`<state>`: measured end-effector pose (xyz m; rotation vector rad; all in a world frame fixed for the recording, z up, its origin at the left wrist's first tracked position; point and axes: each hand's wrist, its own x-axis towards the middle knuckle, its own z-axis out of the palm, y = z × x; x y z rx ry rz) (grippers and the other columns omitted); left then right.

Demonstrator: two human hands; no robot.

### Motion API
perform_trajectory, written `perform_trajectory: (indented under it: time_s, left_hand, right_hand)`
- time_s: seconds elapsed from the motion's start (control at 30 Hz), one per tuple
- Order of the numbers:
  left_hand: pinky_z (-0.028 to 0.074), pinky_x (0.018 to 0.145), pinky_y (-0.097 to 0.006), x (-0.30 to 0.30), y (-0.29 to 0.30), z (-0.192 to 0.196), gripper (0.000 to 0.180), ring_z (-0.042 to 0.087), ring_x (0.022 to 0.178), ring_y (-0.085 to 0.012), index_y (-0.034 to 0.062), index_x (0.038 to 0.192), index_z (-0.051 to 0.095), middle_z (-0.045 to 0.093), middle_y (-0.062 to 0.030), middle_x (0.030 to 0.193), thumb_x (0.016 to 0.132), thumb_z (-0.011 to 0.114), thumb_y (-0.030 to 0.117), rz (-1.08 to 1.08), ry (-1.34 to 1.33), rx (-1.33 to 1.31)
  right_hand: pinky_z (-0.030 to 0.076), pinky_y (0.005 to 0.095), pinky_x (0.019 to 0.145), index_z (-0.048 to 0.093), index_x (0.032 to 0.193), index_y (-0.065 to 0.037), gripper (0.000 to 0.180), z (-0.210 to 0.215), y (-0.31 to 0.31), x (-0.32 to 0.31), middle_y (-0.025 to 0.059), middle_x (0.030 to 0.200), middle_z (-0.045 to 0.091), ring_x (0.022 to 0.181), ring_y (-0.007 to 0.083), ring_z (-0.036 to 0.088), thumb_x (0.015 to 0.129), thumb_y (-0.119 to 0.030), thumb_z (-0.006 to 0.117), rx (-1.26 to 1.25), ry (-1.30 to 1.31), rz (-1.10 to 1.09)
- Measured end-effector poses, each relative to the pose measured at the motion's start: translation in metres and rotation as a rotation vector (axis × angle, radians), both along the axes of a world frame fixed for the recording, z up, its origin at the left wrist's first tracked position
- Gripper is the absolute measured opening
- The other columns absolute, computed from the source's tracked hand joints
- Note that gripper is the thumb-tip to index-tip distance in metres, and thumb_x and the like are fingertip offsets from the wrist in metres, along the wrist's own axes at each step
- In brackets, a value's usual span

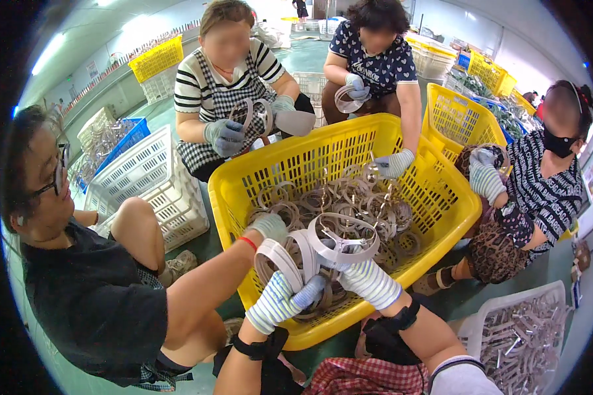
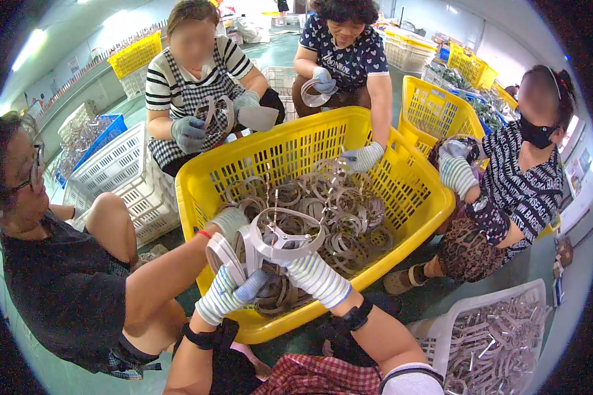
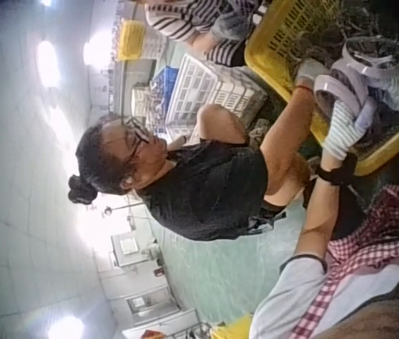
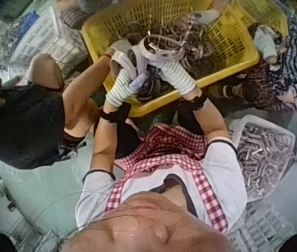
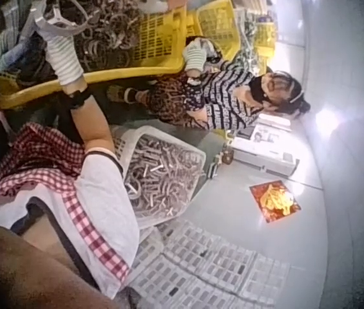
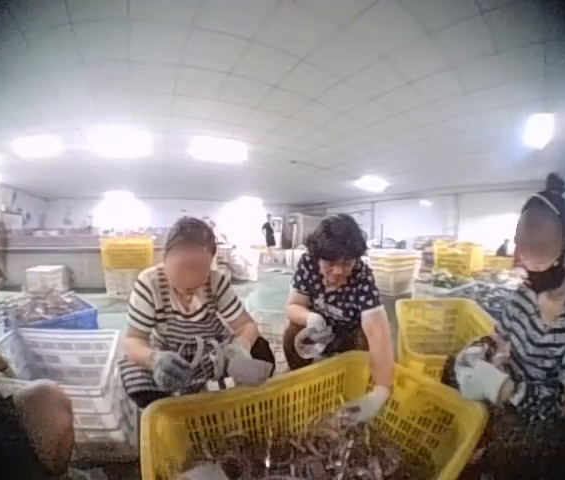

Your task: Sort white and gray plastic rings from a large yellow basket into separate white plastic bins.

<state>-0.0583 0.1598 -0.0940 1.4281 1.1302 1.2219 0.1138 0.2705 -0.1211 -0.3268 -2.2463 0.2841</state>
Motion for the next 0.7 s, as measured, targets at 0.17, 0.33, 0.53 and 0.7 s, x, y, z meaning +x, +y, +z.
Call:
perform_trajectory:
  time_s: [0.17, 0.33, 0.53, 0.7]
  left_hand:
    - [0.049, 0.076, -0.033, -0.004, 0.005, 0.01, 0.018, 0.061, 0.088, -0.0233, 0.0021, 0.102, 0.063, 0.063, -0.0126, 0.091, 0.086, 0.057, 0.008, 0.338, 0.143, 0.145]
    - [0.049, 0.08, -0.037, -0.013, 0.017, 0.015, 0.022, 0.06, 0.095, -0.0272, 0.0067, 0.106, 0.063, 0.06, -0.0137, 0.104, 0.086, 0.059, 0.011, 0.343, 0.38, 0.48]
    - [0.048, 0.076, -0.035, -0.011, 0.009, 0.008, 0.018, 0.06, 0.088, -0.0254, 0.0062, 0.101, 0.063, 0.06, -0.0126, 0.101, 0.084, 0.063, 0.012, 0.202, 0.693, 0.422]
    - [0.042, 0.057, -0.023, -0.007, 0.003, 0.029, 0.021, 0.052, 0.064, -0.0102, 0.0042, 0.099, 0.058, 0.057, -0.0007, 0.077, 0.091, 0.059, 0.023, 0.338, -0.17, 0.005]
  right_hand:
    - [0.049, 0.0303, 0.078, 0.059, 0.113, -0.004, 0.035, 0.048, -0.017, -0.009, 0.005, 0.097, 0.064, 0.085, 0.0178, 0.061, 0.082, -0.019, 0.066, -1.411, 0.382, 0.188]
    - [0.051, 0.0311, 0.077, 0.063, 0.095, -0.003, 0.024, 0.04, 0.006, 0.007, 0.0066, 0.084, 0.066, 0.079, 0.0175, 0.064, 0.085, -0.024, 0.064, -1.809, 0.777, 0.352]
    - [0.054, 0.033, 0.069, 0.065, 0.084, -0.005, 0.026, 0.059, 0.001, 0.011, 0.0073, 0.083, 0.067, 0.07, 0.0174, 0.064, 0.083, -0.031, 0.068, -1.81, 0.75, 0.338]
    - [0.05, 0.0305, 0.082, 0.062, 0.1, -0.002, 0.032, 0.068, 0.006, 0.029, 0.0056, 0.086, 0.065, 0.082, 0.0167, 0.062, 0.084, -0.03, 0.067, -1.051, 0.23, 0.006]
